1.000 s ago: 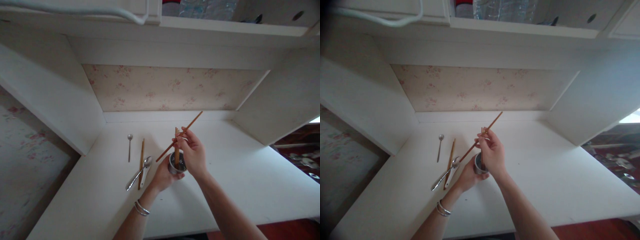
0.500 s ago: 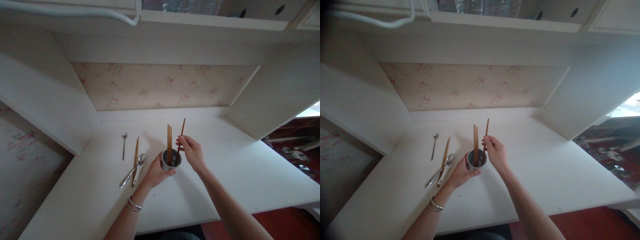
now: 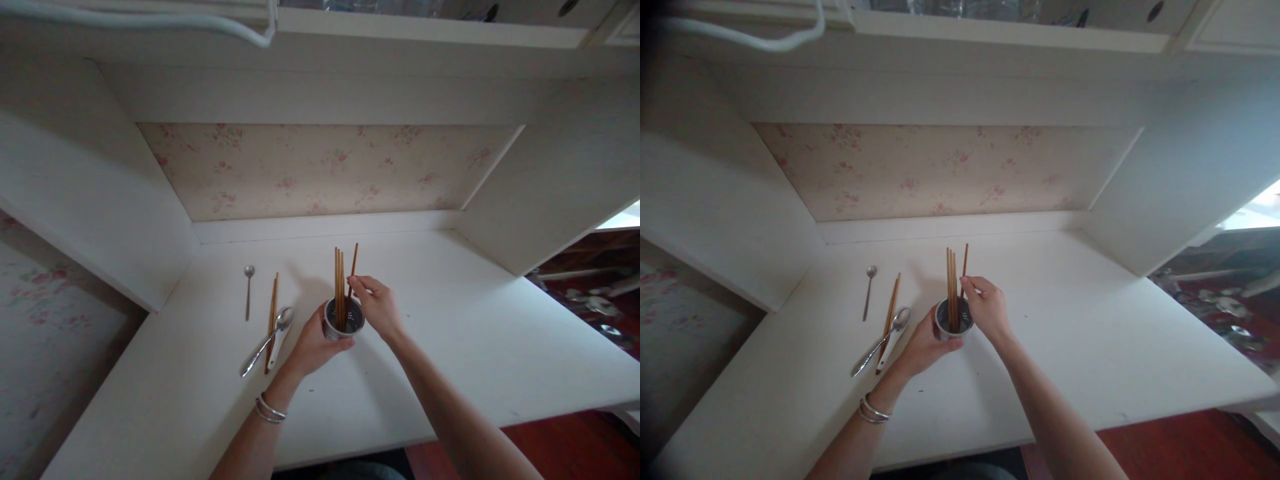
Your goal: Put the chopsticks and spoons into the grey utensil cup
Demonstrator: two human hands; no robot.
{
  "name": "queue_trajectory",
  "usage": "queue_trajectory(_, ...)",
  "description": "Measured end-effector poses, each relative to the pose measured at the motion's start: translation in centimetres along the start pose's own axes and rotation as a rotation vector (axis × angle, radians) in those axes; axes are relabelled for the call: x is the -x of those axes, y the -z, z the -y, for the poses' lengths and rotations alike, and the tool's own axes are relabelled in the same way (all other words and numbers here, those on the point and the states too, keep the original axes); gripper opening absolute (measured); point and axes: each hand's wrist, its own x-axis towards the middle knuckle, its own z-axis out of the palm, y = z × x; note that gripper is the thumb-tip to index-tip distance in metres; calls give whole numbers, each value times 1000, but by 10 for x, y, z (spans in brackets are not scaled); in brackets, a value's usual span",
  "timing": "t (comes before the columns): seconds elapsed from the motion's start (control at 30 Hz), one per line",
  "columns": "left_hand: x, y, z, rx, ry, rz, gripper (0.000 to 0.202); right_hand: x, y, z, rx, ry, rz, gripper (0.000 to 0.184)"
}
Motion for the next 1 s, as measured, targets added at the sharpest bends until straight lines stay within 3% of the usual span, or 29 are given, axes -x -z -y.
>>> queue_trajectory(0.33, 0, 1, -2, -17, 9, -7, 78, -9, 2, 14, 220, 15, 151, 37)
queue_trajectory(0.67, 0, 0, -1, 19, 0, 1, 79, -5, -1, 3, 194, 35, 199, 37)
queue_trajectory(0.8, -2, 0, -1, 34, 2, 22, 79, 3, 2, -5, 12, -38, 204, 39)
queue_trajectory(0.9, -2, 0, -4, 40, -14, 46, 80, 19, 5, -14, -234, -126, 262, 54)
queue_trajectory(1.0, -1, -1, -9, -2, -14, 60, 73, 42, 3, -26, -397, -125, 345, 77)
